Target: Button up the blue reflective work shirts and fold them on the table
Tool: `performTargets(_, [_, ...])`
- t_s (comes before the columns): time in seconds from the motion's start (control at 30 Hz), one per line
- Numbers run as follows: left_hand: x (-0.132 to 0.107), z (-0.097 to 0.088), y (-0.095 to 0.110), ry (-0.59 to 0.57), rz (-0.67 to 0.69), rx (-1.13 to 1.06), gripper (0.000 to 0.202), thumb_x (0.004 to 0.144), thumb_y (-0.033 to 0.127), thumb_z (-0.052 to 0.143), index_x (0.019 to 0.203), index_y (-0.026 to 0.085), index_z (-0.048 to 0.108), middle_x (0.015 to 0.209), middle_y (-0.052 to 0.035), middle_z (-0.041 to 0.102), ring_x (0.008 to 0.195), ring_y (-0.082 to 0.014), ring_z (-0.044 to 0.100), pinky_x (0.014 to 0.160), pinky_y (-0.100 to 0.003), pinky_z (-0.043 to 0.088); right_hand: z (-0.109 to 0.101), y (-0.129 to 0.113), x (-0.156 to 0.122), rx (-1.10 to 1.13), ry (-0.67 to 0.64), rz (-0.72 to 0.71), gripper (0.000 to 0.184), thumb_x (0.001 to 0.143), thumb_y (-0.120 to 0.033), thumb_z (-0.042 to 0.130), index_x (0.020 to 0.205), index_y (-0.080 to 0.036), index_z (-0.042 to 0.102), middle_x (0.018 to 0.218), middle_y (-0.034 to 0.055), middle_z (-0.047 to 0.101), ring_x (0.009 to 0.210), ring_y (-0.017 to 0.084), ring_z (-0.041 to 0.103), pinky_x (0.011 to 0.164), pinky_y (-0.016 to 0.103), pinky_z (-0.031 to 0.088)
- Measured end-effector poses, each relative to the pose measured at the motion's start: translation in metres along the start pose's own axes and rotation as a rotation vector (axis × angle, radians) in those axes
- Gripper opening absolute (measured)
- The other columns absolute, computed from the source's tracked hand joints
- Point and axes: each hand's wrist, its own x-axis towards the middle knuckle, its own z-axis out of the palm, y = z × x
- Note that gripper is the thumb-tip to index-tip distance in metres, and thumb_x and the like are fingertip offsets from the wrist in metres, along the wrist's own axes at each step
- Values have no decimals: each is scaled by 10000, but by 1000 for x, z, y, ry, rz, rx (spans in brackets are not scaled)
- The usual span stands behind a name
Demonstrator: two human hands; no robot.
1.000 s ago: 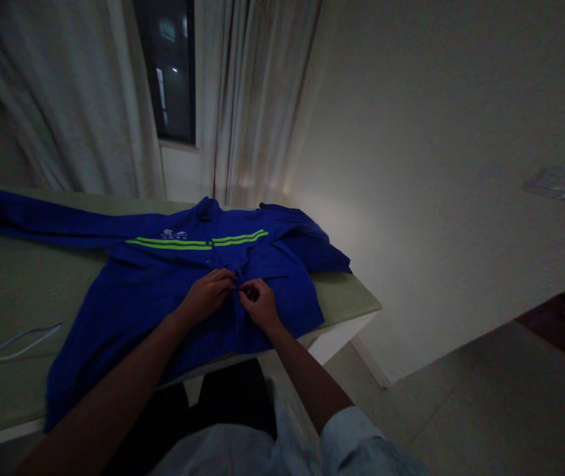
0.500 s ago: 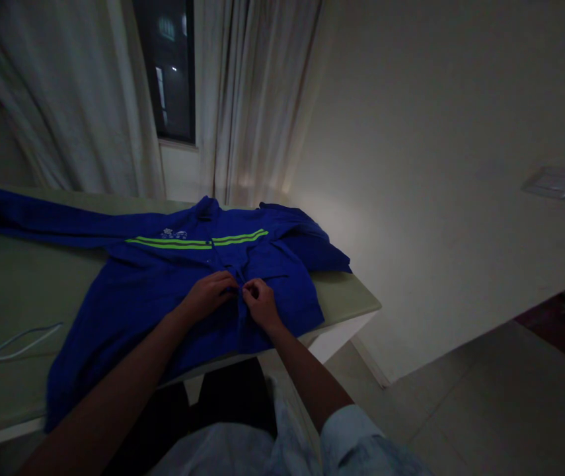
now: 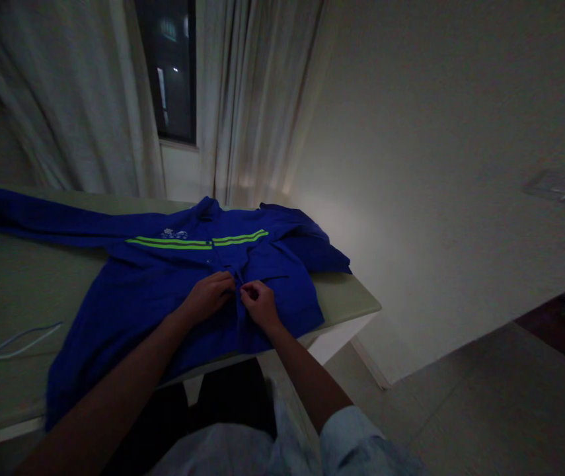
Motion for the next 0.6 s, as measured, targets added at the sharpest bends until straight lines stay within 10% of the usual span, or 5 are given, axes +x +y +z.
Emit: performTargets(0.6, [0,-4,1,-25,37,189,90,968,146,612,969,217,667,1054,-68,688,983,-250,608,850,-379,478,-1,-3,0,-16,7,17,137,830,-269,668,901,-187,751,733,-6,601,663,151,544,644,263,442])
